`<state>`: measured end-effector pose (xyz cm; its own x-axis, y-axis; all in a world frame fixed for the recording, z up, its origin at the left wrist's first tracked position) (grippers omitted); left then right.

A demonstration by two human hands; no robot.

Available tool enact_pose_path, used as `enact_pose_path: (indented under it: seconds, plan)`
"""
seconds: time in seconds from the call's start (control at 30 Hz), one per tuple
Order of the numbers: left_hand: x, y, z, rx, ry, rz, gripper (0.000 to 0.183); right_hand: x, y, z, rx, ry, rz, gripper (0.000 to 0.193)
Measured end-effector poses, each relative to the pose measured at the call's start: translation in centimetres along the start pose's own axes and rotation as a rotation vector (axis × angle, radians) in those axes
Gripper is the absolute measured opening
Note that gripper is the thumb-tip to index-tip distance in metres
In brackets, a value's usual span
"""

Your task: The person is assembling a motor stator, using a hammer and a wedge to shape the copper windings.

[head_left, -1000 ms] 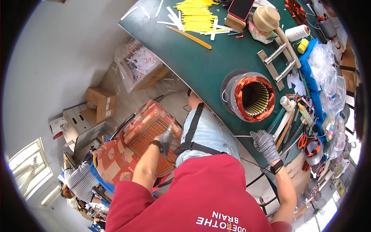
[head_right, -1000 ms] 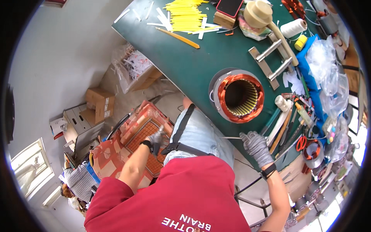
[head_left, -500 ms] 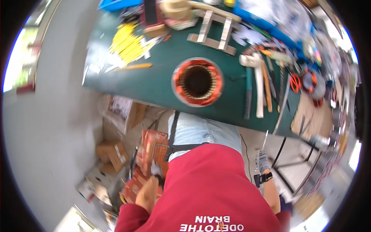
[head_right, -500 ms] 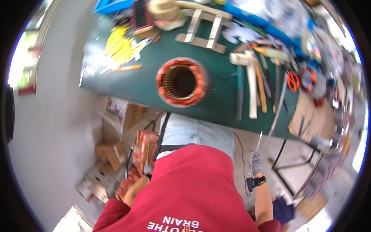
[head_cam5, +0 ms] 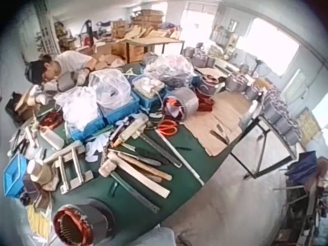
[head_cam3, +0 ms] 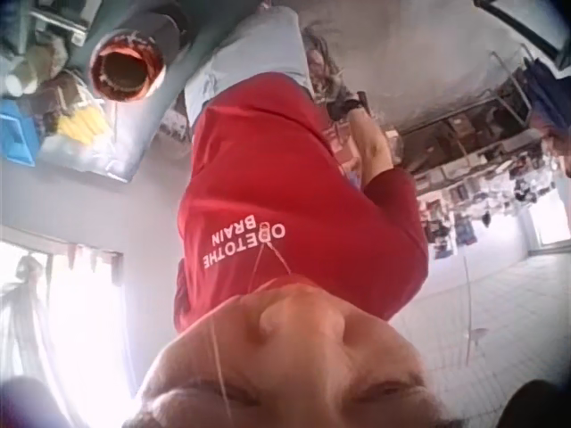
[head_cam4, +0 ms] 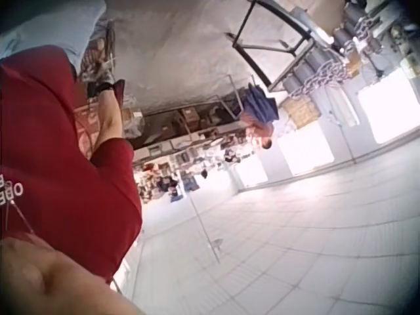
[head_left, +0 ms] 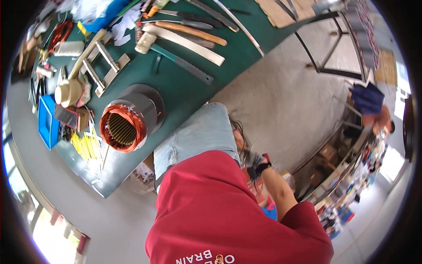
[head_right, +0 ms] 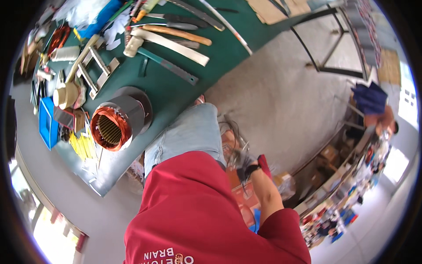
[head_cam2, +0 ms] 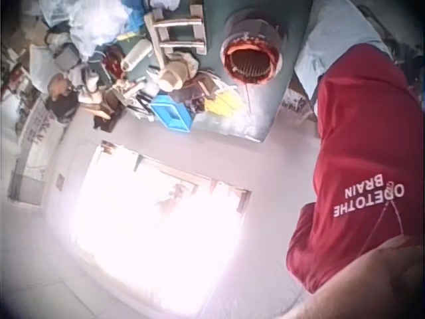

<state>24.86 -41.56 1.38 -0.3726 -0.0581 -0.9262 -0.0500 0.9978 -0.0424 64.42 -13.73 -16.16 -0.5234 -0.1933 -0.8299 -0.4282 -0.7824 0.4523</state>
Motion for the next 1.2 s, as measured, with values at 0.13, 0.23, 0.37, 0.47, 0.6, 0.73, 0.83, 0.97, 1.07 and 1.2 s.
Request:
enact_pose_path:
  seconds: [0.13,0.23,0.37,0.47,0.6,0.73,0.83,0.97,1.07,1.2]
  plan:
    - [1.2,0.0,-4.2,0.08,-0.012,0.038,0.036,0.5,-1.8,2.1,-0.104,0.39,-0.359,0.023]
    - [2.1,-0.7,-6.4,0.118,-0.021,0.052,0.036,2.1,0.1,-2.9,-0.862,0.708,-0.352,0.022]
    - [3.0,-2.9,-9.2,0.14,-0.005,0.049,0.035,8.4,9.9,-4.2,-1.767,0.397,-0.18,0.03]
    - [3.3,-4.7,-10.6,0.155,0.013,0.035,0.035,12.1,14.9,1.4,-1.946,0.205,-0.325,0.016]
    - [3.9,-6.4,-11.0,0.184,-0.024,0.036,0.034,20.4,11.5,0.0,-1.485,0.236,-0.851,0.012]
    - [4.6,-8.5,-12.3,0.182,-0.008,0.031,0.034,13.7,7.0,11.5,0.192,-0.103,-0.558,0.026]
    - [5.3,-8.7,-12.0,0.19,-0.043,0.044,0.033,3.9,3.7,10.9,0.187,-0.716,-0.512,0.024]
    - [6.5,-8.1,-11.8,0.173,-0.074,0.053,0.033,-11.7,11.3,2.3,-1.359,0.187,-0.721,0.028]
    - [7.8,-7.6,-11.3,0.167,-0.118,0.054,0.032,-19.4,22.6,-11.7,-1.439,0.322,-0.358,0.026]
    - [9.6,-6.6,-9.3,0.146,-0.168,0.035,0.032,-22.5,31.2,-21.0,-2.26,0.531,-0.116,0.021]
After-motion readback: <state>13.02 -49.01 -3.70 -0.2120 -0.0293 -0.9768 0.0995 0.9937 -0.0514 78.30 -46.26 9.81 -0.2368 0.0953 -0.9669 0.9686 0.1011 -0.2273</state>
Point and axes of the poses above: each hand's wrist, its own x-axis towards the middle knuckle, its own z-axis out of the palm, y = z × x, the point moved 6 cm from there along x, towards the middle knuckle, and after that the axes turned 11 degrees about x, right-handed, at the moved point
